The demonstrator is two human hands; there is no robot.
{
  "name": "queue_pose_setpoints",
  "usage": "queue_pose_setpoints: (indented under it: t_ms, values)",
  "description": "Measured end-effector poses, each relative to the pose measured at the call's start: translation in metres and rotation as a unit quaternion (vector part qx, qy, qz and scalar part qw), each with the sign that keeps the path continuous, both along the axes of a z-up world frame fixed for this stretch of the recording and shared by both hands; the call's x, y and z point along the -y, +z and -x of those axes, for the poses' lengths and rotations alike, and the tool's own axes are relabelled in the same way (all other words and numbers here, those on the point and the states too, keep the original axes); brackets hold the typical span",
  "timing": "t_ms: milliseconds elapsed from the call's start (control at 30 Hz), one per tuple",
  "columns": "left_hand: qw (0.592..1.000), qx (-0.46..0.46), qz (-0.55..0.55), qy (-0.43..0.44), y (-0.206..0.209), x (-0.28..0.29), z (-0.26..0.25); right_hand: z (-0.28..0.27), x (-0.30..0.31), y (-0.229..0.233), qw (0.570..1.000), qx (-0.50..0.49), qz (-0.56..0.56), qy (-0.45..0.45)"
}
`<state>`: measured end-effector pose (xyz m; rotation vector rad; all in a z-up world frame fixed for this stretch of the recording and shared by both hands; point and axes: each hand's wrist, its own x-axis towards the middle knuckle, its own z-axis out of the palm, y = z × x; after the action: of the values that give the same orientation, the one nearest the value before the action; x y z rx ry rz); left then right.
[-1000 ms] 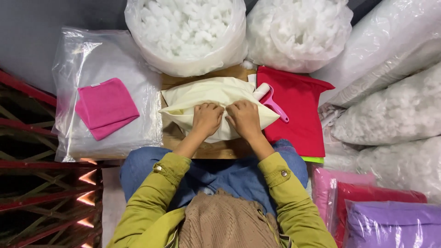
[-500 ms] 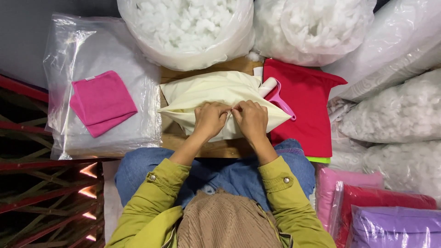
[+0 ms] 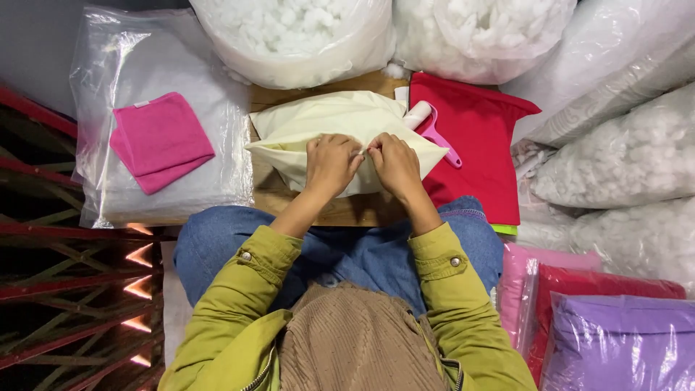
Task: Stuffing a pillowcase with fiberfill and smoothing it out.
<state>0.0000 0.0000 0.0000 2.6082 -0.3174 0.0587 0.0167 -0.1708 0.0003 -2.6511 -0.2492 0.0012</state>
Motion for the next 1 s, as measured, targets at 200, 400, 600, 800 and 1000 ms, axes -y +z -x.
queue_pose_setpoints:
  t_ms: [200,400,600,800,1000]
  values:
    - [0.985,0.173,0.009,0.0,-0.017,-0.001,-0.007,0.005,-0.002,0.016,1.0,0.002,-0.01,0.013]
    - [0.974,0.223,-0.029,-0.005,-0.019,-0.009,-0.01,-0.013,0.018,0.004,0.992,0.026,0.127,-0.002]
    - [0.98,0.189,-0.059,0.024,-0.018,-0.019,-0.012,-0.015,0.045,0.026,0.996,0.001,0.072,-0.056]
    - [0.963,0.261,0.055,-0.033,0.007,0.007,0.011,0.0,0.045,0.037,0.996,-0.065,-0.007,-0.062]
    - [0.981,0.184,0.059,-0.034,0.004,0.027,0.01,0.008,0.033,0.052,0.997,-0.061,-0.007,-0.046]
